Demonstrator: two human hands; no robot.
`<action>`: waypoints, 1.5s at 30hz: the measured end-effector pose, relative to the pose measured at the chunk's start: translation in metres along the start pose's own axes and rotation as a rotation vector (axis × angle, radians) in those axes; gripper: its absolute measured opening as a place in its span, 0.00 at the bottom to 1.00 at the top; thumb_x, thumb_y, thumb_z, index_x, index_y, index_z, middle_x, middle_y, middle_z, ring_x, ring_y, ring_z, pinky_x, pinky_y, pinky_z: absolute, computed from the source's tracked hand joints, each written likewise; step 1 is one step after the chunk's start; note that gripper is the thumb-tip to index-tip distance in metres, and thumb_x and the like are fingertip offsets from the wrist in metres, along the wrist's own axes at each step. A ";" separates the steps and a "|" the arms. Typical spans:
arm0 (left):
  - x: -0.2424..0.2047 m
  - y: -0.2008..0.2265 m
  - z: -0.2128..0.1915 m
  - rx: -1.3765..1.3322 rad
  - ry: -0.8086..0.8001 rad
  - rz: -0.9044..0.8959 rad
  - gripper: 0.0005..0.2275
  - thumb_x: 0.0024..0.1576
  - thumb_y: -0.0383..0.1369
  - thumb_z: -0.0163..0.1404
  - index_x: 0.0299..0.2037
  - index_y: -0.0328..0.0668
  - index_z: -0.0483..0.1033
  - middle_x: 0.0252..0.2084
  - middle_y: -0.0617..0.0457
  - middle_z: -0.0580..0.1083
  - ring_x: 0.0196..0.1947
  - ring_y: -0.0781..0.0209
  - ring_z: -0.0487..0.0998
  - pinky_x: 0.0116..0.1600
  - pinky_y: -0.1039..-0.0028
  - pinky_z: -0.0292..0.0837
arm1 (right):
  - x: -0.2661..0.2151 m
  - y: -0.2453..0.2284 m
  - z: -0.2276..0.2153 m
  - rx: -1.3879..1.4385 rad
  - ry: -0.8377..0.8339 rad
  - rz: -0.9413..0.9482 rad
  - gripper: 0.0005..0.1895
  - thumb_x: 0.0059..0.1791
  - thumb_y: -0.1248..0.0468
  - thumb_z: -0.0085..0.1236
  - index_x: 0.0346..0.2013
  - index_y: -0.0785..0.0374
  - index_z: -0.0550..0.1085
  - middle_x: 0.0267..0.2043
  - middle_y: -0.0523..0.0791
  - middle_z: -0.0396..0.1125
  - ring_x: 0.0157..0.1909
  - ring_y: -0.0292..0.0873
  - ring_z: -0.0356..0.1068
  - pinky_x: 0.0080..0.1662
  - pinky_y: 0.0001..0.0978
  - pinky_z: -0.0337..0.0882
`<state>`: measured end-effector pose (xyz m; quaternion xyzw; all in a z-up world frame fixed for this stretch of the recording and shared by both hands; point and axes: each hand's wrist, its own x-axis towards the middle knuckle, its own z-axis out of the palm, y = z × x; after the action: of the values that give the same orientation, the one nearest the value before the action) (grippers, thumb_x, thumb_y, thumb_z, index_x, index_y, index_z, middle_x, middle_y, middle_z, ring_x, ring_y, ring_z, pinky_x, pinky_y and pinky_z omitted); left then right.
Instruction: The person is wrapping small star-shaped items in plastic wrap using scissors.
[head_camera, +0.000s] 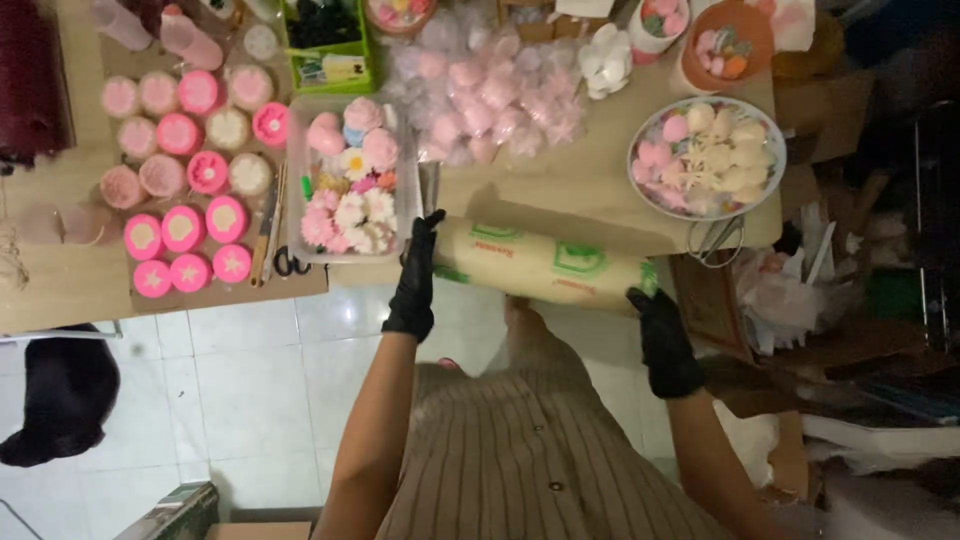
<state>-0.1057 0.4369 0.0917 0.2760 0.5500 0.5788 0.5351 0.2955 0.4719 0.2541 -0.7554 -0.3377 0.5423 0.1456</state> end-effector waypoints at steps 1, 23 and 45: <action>0.026 -0.037 -0.016 0.018 0.008 0.028 0.26 0.72 0.48 0.27 0.70 0.41 0.67 0.72 0.51 0.66 0.74 0.58 0.59 0.78 0.67 0.46 | 0.017 0.004 0.003 -0.067 0.012 -0.002 0.24 0.51 0.47 0.60 0.49 0.65 0.75 0.39 0.45 0.64 0.40 0.43 0.62 0.41 0.39 0.65; 0.040 -0.005 0.010 0.420 0.147 -0.122 0.27 0.61 0.34 0.53 0.71 0.43 0.63 0.68 0.48 0.69 0.70 0.55 0.65 0.69 0.68 0.60 | 0.143 0.020 0.011 0.065 -0.244 -0.353 0.23 0.51 0.54 0.61 0.56 0.65 0.75 0.50 0.44 0.73 0.50 0.40 0.68 0.54 0.35 0.67; 0.008 -0.018 0.006 0.642 0.191 0.053 0.28 0.57 0.27 0.59 0.69 0.35 0.65 0.66 0.43 0.72 0.67 0.55 0.70 0.70 0.68 0.63 | 0.124 -0.051 0.046 -0.815 -0.260 -1.247 0.27 0.43 0.55 0.65 0.57 0.50 0.76 0.59 0.47 0.68 0.61 0.52 0.63 0.56 0.50 0.63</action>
<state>-0.0965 0.4433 0.0742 0.3894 0.7445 0.4129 0.3515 0.2579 0.5852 0.1772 -0.3486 -0.8906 0.2766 0.0937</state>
